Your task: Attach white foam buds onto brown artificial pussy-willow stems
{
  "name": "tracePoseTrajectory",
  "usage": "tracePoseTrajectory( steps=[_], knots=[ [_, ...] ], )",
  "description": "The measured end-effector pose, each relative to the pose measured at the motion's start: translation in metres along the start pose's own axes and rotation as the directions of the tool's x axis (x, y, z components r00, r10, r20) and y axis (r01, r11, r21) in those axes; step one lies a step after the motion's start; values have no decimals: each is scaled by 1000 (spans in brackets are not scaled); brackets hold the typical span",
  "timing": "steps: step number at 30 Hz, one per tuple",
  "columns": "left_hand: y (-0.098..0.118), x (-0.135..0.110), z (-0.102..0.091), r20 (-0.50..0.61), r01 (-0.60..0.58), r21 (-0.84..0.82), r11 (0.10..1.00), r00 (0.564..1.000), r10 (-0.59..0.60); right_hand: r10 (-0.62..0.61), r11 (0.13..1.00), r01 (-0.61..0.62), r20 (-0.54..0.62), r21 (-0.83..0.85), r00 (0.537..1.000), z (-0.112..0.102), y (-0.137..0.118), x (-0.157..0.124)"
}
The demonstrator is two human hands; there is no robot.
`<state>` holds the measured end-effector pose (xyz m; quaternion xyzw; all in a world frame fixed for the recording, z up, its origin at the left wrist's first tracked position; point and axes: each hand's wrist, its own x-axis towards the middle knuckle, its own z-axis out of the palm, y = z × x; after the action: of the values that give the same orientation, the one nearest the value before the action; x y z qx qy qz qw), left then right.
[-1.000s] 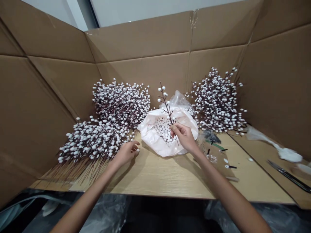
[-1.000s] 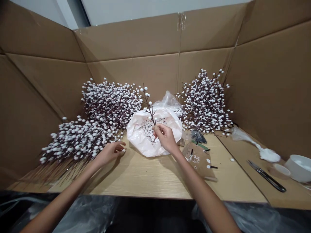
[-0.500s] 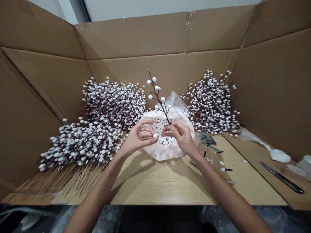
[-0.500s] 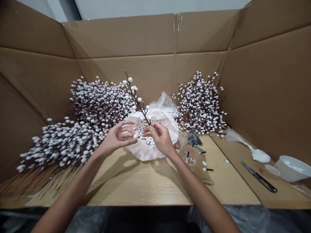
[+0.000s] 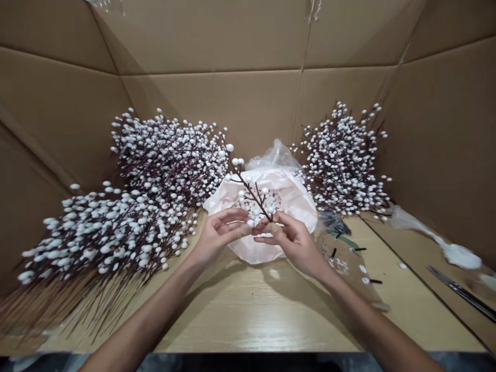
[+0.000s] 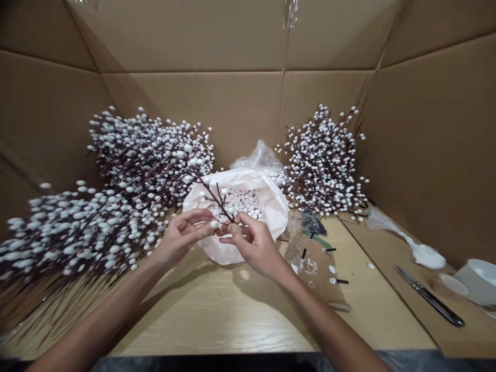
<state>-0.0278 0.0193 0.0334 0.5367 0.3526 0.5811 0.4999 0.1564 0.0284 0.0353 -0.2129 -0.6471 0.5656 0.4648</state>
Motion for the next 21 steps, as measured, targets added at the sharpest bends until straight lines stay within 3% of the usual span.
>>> tracePoseTrajectory(
  steps=[9, 21],
  knots=[
    [-8, -2, 10, -137, 123, -131, 984, 981, -140, -70, 972, 63, -21, -225, 997, -2, 6, -5],
    [-8, -3, 9, -127, 64, -105, 992, 989, -77, -96, 950, 91, -3, -299, 995, -2, 4, -6]
  ],
)
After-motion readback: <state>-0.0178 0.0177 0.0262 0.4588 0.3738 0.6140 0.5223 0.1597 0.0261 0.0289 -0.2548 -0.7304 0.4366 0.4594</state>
